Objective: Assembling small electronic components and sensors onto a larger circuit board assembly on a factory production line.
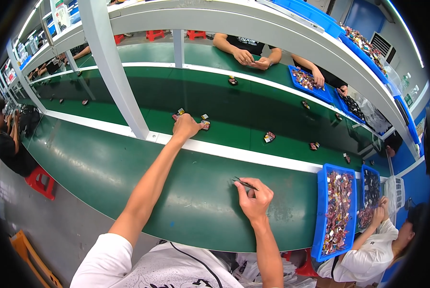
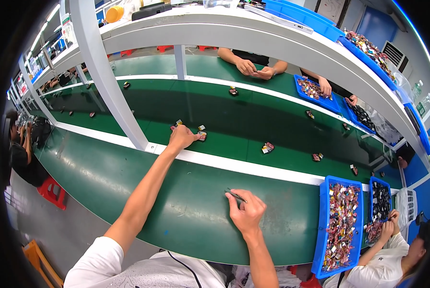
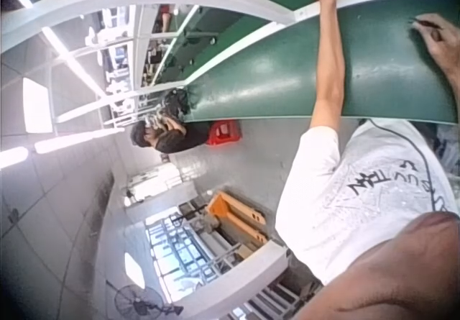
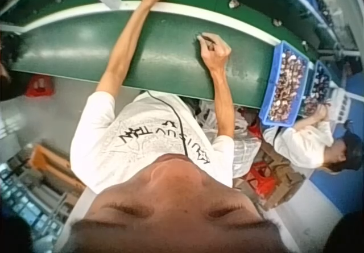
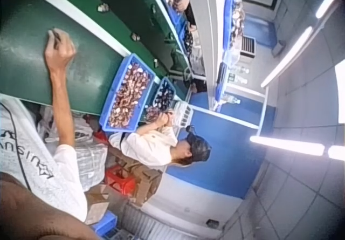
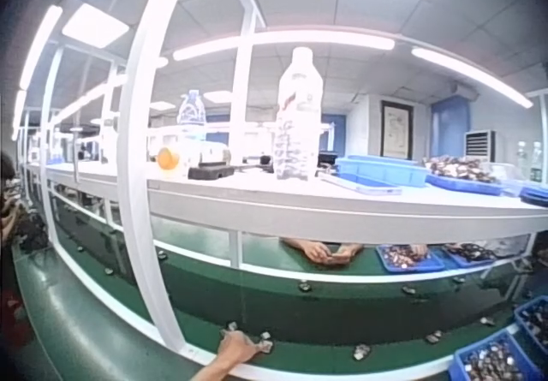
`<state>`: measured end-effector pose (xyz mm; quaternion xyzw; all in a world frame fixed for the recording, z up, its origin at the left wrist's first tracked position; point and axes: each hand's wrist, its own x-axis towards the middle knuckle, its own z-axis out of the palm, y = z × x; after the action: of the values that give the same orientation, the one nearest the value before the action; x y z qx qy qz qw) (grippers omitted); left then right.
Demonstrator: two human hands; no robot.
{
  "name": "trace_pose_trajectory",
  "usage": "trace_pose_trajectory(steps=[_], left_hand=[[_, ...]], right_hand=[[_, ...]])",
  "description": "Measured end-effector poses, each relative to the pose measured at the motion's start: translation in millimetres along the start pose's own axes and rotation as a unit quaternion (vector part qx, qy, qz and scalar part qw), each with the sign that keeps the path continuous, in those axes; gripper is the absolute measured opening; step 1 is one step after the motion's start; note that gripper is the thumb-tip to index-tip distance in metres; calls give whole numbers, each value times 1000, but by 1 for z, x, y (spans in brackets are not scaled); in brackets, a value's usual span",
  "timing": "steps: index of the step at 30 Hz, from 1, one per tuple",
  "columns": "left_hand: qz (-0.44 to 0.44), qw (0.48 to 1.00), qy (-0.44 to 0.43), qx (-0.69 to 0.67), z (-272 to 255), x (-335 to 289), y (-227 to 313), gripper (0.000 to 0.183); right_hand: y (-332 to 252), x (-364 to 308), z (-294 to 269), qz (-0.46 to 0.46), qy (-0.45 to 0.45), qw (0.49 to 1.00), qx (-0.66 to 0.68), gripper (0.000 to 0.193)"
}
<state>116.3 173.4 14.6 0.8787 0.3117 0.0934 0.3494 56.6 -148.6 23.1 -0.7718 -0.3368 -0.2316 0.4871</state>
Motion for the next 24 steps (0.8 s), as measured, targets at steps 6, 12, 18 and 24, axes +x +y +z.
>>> trace_pose_trajectory(steps=[6,12,18,24], left_hand=[[-27,967,-105,-228,-7,-13,5,21],[85,935,-128,-319,-6,-63,26,12],[93,890,-217,-391,18,-97,32,11],[81,886,-247,-385,35,-117,36,14]], right_hand=[[1,-1,1,3,2,1000,-1,17],[3,-3,3,26,7,1000,4,18],[8,-4,4,161,10,981,103,15],[15,-3,-3,264,14,939,218,15]])
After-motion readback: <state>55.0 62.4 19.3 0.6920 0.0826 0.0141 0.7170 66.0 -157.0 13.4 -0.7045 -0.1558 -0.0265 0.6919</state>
